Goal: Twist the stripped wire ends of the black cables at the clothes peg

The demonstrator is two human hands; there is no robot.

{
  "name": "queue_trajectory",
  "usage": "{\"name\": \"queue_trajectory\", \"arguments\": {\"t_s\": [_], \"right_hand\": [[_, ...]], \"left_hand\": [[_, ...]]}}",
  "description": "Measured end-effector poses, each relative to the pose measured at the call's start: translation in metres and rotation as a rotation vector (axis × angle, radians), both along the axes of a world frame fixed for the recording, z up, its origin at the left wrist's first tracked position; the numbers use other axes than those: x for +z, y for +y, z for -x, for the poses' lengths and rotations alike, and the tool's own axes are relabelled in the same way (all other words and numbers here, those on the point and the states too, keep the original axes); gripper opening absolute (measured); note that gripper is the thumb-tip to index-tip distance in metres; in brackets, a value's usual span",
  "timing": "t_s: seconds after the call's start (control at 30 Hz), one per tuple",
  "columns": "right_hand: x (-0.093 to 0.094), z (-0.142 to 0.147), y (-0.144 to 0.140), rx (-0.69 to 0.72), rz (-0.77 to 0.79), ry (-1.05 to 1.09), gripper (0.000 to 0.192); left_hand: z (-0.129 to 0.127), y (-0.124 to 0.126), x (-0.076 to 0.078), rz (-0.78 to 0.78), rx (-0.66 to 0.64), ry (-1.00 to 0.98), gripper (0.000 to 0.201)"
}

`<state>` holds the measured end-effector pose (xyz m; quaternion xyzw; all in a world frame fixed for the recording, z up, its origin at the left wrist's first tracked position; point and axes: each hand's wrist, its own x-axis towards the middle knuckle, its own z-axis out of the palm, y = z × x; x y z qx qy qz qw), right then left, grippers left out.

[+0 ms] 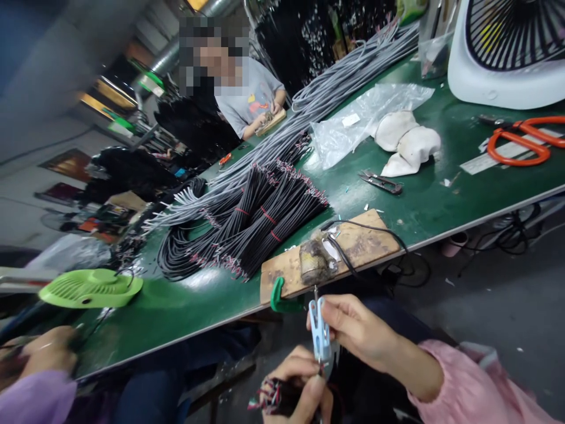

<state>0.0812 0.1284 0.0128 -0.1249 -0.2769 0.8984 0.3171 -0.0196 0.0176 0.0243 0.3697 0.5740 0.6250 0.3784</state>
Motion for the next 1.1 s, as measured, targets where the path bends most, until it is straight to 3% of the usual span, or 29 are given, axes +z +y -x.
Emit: {"name": "queue_trajectory", "arguments": {"t_s": [0.2,0.37,0.53,0.67,0.77,0.87,1.1], "right_hand": [[-0.004,0.000,-0.003,0.086,0.083,0.054,0.049],[-0.022,-0.009,-0.004,0.009,0.112,-0.017,0.047],[-0.027,-0.031,-0.007,-0.083,-0.254,-0.315,0.029],[-0.010,-0.040,-0.016,-0.185,-0.640,-0.488,0.020],[0.003,-0.039,-0.026,-0.213,-0.876,-0.504,0.006],[0.007,-0.037,-0.030,-0.228,-0.975,-0.543,0.010],[0.000,-0.037,-0.025,-0.146,-0.895,-0.573,0.020]], "left_hand": [[-0.009,0.006,-0.009,0.007,0.042,-0.162,0.018],[-0.014,0.005,-0.010,0.001,0.075,-0.140,0.021],[-0.014,-0.005,-0.015,0.085,0.115,-0.092,0.028],[-0.017,-0.014,-0.023,0.314,0.226,-0.042,0.033],[-0.022,-0.016,-0.025,0.379,0.328,-0.030,0.034],[-0.026,-0.015,-0.023,0.396,0.374,-0.014,0.040],[-0.018,-0.013,-0.017,0.223,0.156,-0.041,0.036]]}}
